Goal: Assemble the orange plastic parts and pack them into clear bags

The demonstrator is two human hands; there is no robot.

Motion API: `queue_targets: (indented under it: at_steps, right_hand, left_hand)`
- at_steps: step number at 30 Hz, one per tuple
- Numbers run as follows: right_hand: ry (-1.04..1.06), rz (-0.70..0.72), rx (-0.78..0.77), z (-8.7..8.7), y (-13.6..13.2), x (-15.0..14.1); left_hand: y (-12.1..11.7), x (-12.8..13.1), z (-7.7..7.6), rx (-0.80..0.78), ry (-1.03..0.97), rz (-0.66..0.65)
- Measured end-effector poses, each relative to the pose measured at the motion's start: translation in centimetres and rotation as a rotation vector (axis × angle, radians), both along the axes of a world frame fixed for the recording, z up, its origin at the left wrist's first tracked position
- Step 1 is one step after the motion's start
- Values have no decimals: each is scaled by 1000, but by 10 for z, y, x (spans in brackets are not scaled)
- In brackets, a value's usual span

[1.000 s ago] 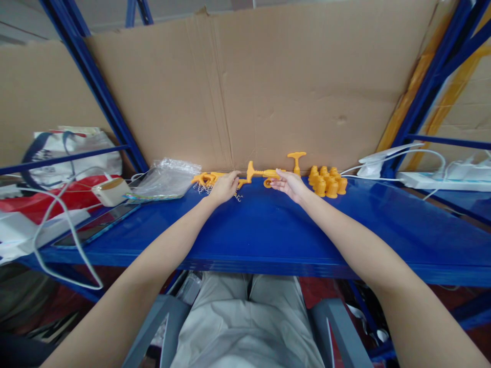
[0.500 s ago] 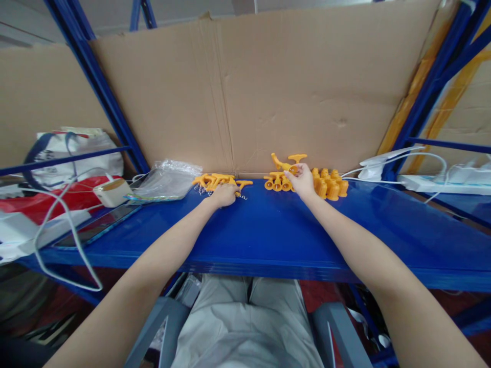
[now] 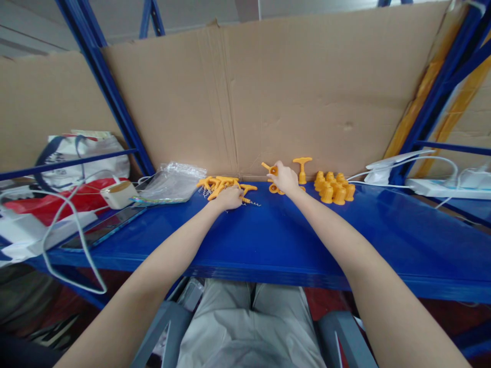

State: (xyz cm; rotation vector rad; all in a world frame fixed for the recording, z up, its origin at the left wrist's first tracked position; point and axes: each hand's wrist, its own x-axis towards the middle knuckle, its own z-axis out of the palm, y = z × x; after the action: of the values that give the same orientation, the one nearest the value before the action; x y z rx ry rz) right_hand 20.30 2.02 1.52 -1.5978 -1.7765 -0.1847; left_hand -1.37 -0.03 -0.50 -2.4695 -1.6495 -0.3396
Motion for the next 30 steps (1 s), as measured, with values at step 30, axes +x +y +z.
queue_targets:
  at_steps: [30]
  right_hand:
    - [-470,86,-16,-44,-1,-17]
  left_hand:
    - [-9,4,9,-63,79,1]
